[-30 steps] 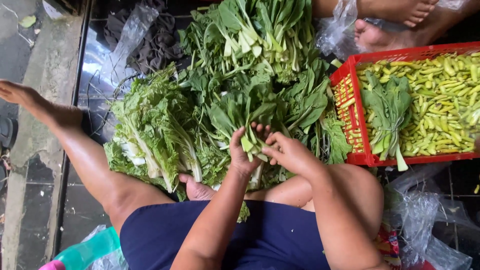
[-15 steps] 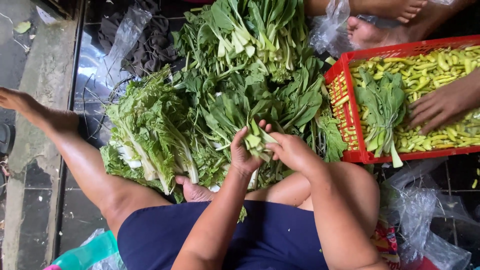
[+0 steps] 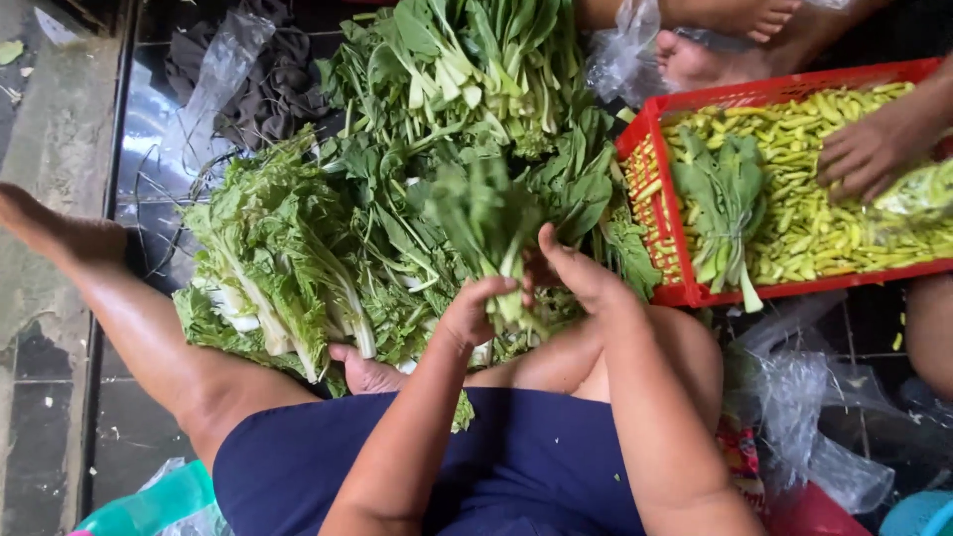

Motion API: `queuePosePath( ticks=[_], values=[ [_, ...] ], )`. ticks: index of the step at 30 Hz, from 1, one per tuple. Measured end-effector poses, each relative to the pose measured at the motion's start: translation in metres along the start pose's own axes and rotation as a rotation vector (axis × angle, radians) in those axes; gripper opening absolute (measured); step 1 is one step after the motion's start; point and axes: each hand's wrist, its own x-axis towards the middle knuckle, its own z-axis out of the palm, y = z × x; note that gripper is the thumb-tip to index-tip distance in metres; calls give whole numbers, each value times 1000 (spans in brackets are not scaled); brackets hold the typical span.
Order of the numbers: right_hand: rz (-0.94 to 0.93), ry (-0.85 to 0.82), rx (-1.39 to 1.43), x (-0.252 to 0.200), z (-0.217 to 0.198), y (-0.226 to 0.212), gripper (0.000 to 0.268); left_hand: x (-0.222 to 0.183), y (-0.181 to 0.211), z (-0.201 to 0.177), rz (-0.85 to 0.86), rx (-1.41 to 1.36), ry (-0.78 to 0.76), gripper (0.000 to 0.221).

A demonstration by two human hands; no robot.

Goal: A person sitting on the floor sorts mustard greens into bunches and ties them with thin strips.

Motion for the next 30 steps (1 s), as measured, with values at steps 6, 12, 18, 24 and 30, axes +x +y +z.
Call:
queuePosePath(
  ticks=[6,12,18,24,30],
  values=[
    [-35,84,428,38,2,33,70,-37,13,38,-273,-75,32,34],
    [-290,150,574,4,45,15,50,-77,27,56,-202,108,-35,64],
    [-481,148,724,-10,59,-15,44,-57,4,7,-71,-181,94,99],
    [-419,361,636,-24,73,-21,63,-65,-1,32,-72,12,53,98],
    [-495,246,663,-18,54,-19,32,-94,30,90,-62,428,78,93]
  ],
)
